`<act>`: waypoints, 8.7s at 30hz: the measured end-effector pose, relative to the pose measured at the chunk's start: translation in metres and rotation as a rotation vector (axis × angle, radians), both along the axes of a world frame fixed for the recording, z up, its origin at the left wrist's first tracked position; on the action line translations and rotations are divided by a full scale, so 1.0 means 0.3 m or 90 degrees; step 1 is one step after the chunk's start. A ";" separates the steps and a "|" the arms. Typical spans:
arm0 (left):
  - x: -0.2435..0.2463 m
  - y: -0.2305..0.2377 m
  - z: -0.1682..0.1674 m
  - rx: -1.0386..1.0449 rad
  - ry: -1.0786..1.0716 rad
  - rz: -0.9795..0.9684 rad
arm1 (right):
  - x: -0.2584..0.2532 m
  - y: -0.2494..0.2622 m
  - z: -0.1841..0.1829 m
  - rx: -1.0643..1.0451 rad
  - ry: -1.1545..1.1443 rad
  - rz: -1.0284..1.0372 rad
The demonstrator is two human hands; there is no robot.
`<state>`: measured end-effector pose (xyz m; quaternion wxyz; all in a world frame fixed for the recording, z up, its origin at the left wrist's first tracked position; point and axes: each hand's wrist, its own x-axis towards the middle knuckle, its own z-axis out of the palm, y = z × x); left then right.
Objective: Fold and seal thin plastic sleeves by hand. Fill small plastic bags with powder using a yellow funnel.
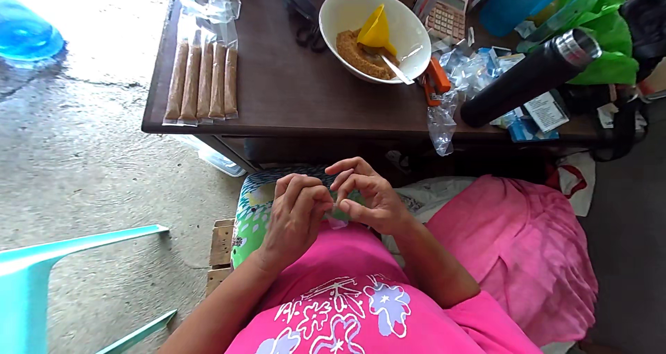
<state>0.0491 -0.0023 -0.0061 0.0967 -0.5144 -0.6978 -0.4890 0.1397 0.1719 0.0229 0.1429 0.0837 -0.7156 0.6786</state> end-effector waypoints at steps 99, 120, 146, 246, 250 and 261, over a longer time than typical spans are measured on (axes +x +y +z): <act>-0.571 0.573 0.177 0.152 -0.234 0.045 | -0.441 0.683 0.380 0.443 0.128 -0.356; -0.563 0.597 0.175 0.142 -0.172 0.082 | -0.435 0.609 0.399 0.427 0.194 -0.309; -0.569 0.596 0.161 0.146 -0.155 0.077 | -0.441 0.594 0.398 0.459 0.213 -0.283; -0.724 0.576 0.111 0.199 -0.192 0.042 | -0.347 0.600 0.311 0.726 -0.414 -0.377; -0.723 0.575 0.110 0.167 -0.176 0.057 | -0.330 0.621 0.338 0.689 -0.415 -0.392; -0.736 0.580 0.101 0.084 -0.122 0.062 | -0.294 0.688 0.447 0.648 -0.375 -0.466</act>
